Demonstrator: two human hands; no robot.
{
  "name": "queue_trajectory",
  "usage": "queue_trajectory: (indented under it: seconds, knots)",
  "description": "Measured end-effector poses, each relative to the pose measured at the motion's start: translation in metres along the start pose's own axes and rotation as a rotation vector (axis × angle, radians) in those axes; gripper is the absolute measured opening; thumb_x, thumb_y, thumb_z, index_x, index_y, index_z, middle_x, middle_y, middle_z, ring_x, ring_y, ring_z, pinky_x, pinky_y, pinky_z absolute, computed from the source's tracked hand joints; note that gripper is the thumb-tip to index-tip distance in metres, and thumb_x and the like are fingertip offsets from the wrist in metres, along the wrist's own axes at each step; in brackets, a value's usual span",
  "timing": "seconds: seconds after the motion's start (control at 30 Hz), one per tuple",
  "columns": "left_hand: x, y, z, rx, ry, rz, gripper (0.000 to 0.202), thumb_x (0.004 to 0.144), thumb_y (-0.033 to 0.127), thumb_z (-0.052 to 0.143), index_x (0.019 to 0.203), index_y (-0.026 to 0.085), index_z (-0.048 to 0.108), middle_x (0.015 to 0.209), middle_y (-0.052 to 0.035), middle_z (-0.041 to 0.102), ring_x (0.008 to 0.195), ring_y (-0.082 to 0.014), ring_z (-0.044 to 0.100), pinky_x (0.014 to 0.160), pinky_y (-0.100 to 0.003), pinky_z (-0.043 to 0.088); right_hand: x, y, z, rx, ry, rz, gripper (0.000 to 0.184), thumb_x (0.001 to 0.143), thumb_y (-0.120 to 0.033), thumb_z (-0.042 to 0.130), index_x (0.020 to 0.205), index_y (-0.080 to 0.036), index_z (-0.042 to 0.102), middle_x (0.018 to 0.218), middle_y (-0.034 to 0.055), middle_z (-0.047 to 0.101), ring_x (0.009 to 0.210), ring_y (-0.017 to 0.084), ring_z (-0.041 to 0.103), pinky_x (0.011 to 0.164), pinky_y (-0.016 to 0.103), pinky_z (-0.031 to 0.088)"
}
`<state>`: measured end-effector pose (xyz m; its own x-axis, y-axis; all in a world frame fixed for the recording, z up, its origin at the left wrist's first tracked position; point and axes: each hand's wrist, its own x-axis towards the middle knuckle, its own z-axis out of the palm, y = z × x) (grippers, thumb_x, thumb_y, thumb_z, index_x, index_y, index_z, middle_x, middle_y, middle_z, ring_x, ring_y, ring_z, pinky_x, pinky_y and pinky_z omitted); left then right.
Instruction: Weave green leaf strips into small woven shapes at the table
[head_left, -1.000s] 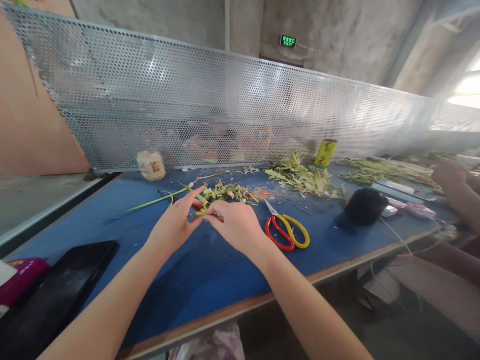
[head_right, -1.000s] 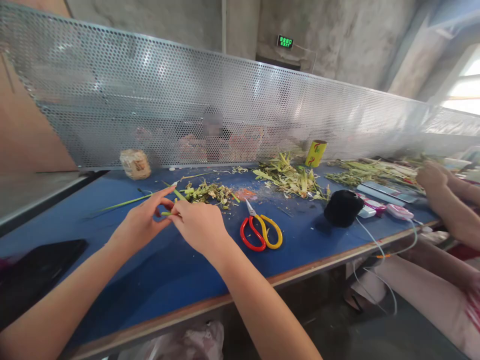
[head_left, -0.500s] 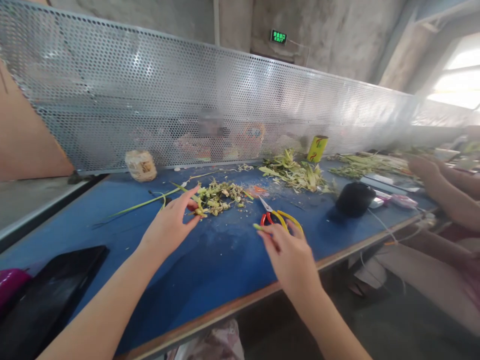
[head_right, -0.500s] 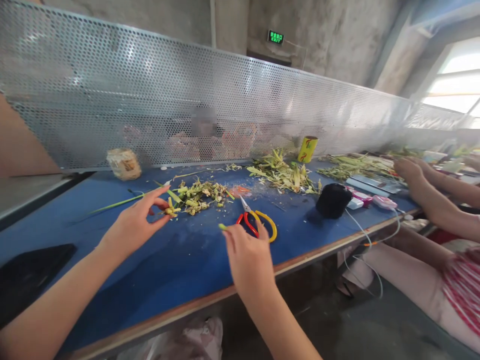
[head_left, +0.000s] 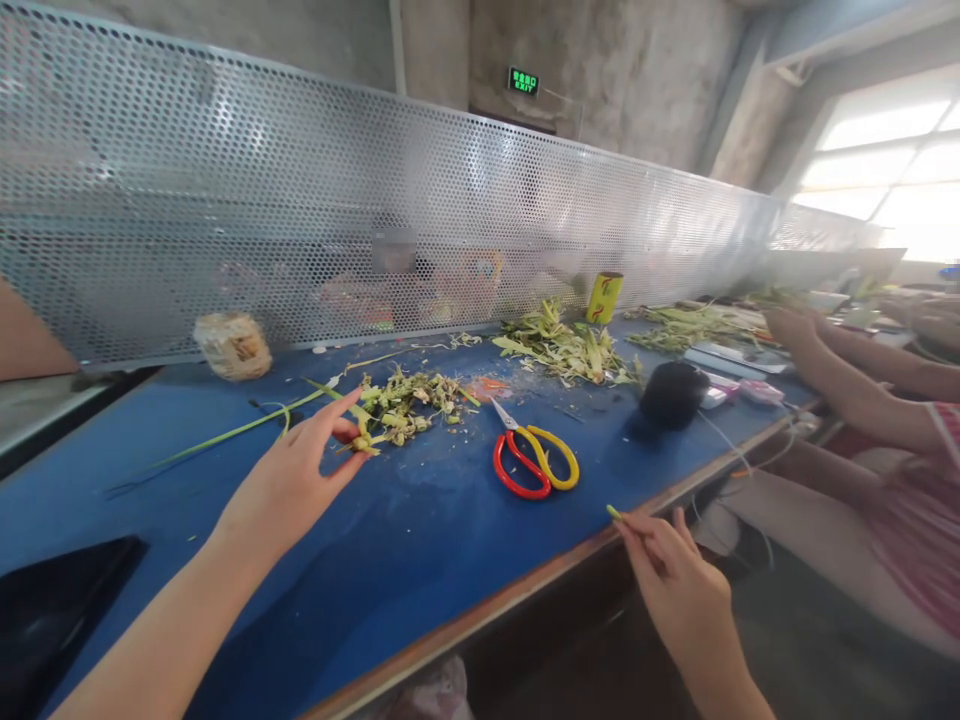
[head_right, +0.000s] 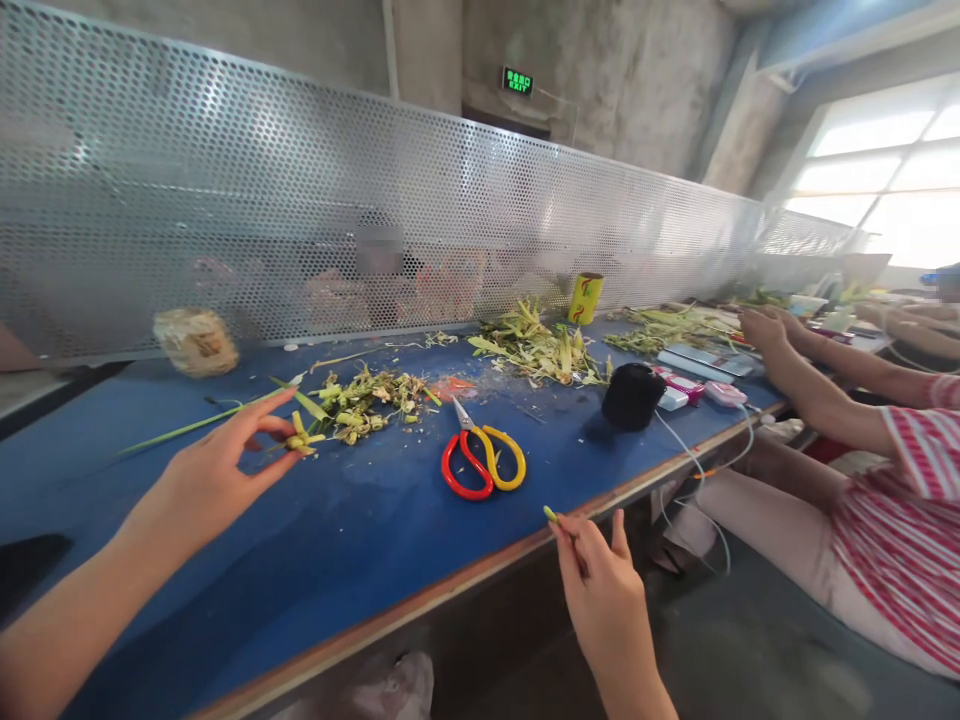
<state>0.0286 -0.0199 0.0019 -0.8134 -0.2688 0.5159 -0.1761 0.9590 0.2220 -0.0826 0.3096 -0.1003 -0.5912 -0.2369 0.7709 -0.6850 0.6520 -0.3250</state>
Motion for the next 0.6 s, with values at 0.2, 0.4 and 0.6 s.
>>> queue_trajectory:
  seconds: [0.2, 0.4, 0.6]
  knots:
    - [-0.001, -0.002, 0.001, 0.008, -0.001, -0.003, 0.053, 0.078, 0.031, 0.048, 0.127, 0.022, 0.029, 0.093, -0.0027, 0.061, 0.085, -0.0175, 0.058, 0.080, -0.033, 0.045, 0.005, 0.009, 0.000, -0.014, -0.051, -0.055, 0.012, 0.084, -0.026, 0.044, 0.081, -0.019, 0.053, 0.060, -0.0053, 0.062, 0.043, 0.007, 0.053, 0.102, 0.047, 0.028]
    - [-0.001, -0.005, 0.004, 0.011, 0.047, 0.033, 0.053, 0.076, 0.031, 0.050, 0.126, 0.020, 0.032, 0.089, -0.0027, 0.062, 0.083, -0.0172, 0.059, 0.080, -0.032, 0.045, 0.025, 0.022, -0.003, -0.015, -0.151, -0.020, 0.016, 0.084, -0.030, 0.039, 0.079, -0.020, 0.050, 0.063, -0.0042, 0.064, 0.048, 0.010, 0.057, 0.093, 0.047, 0.035]
    - [0.000, -0.007, 0.006, -0.006, 0.025, 0.064, 0.054, 0.077, 0.031, 0.050, 0.127, 0.023, 0.031, 0.088, -0.0020, 0.061, 0.082, -0.0168, 0.059, 0.081, -0.033, 0.045, 0.053, 0.023, -0.013, -0.086, -0.436, 0.054, 0.018, 0.079, -0.030, 0.039, 0.064, -0.021, 0.043, 0.045, -0.0049, 0.051, 0.041, 0.012, 0.049, 0.053, 0.025, 0.043]
